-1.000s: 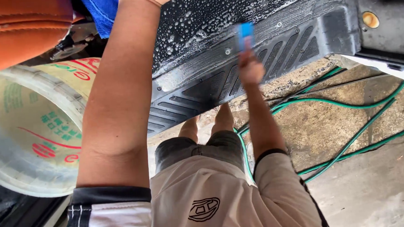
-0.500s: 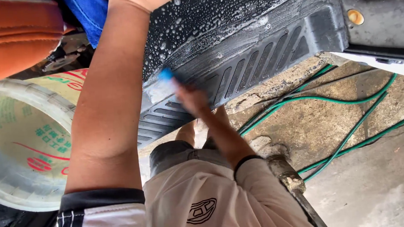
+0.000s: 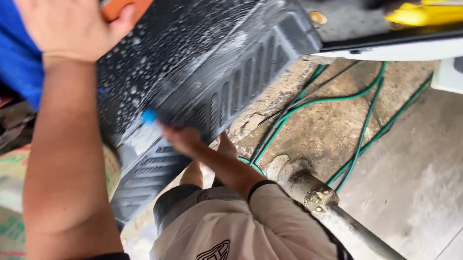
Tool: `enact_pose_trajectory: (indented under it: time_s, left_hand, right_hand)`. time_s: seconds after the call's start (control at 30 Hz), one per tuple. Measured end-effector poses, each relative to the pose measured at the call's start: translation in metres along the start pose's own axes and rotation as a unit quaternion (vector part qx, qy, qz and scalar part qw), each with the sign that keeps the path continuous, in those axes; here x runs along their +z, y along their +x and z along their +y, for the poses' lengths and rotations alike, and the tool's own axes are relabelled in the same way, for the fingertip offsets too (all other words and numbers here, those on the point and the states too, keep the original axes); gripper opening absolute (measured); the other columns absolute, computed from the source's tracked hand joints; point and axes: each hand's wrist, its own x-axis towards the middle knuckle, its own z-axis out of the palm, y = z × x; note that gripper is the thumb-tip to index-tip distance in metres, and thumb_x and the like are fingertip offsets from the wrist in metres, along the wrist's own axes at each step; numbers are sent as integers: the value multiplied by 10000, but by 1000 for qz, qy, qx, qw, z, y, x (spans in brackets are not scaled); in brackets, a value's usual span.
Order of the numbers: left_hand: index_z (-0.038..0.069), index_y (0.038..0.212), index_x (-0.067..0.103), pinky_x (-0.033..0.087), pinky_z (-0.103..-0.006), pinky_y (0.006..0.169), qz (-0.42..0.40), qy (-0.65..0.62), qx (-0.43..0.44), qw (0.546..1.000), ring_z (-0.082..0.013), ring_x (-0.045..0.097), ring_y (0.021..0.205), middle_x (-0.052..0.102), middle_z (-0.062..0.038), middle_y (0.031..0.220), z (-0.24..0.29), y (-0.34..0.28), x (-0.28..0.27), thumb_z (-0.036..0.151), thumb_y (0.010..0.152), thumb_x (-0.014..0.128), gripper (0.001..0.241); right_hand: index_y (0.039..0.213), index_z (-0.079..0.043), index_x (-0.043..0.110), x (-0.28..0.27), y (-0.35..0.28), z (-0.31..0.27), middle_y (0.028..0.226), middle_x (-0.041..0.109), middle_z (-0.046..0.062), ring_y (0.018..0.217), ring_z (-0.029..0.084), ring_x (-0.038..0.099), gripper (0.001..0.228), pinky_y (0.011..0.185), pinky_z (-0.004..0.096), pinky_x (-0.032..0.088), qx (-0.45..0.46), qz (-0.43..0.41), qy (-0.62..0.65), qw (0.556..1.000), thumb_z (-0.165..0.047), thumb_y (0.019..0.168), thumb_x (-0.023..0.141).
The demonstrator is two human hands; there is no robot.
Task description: Cleaning the interior seats and floor sill of a white van using a bucket of soapy water, a scrub brush, and a cloth.
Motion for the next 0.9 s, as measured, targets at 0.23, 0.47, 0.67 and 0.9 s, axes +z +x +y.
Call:
enact_pose_trajectory:
  time_s: [0.23, 0.47, 0.67, 0.9]
  left_hand:
    - [-57, 1413, 507, 284, -708, 1144, -32, -78, 7, 996, -551, 402, 1301, 419, -332, 1439, -9, -8, -4, 532, 1021, 470, 709]
    - [-67, 1520, 466, 251, -723, 1196, -32, -118, -21, 992, -572, 357, 1414, 364, -405, 1542, 2, 14, -40, 534, 1042, 450, 768]
    - [-7, 1188, 629, 202, -728, 1125, 47, -203, -76, 975, -467, 470, 1381, 550, -230, 1374, 56, 124, -72, 455, 956, 658, 517]
    - [91, 997, 738, 449, -467, 957, -61, -321, 64, 943, -289, 655, 1092, 736, -107, 1033, 164, 321, 82, 332, 824, 752, 298]
  right_hand:
    - [1308, -288, 556, -131, 24, -70, 982, 725, 86, 672, 227, 711, 357, 518, 386, 573, -30, 154, -575, 803, -451, 1000, 479]
    - [1558, -555, 223, -285, 42, -229, 927, 759, 168, 825, 393, 727, 560, 714, 520, 571, 37, 386, -521, 760, -524, 1049, 454]
    - [1580, -397, 320, -382, 52, -243, 925, 757, 215, 783, 418, 730, 608, 717, 514, 585, -51, 491, -437, 752, -379, 1009, 529]
    - [1587, -325, 365, -467, 106, -320, 965, 751, 225, 836, 435, 718, 587, 771, 546, 559, 31, 513, -469, 719, -390, 1025, 525]
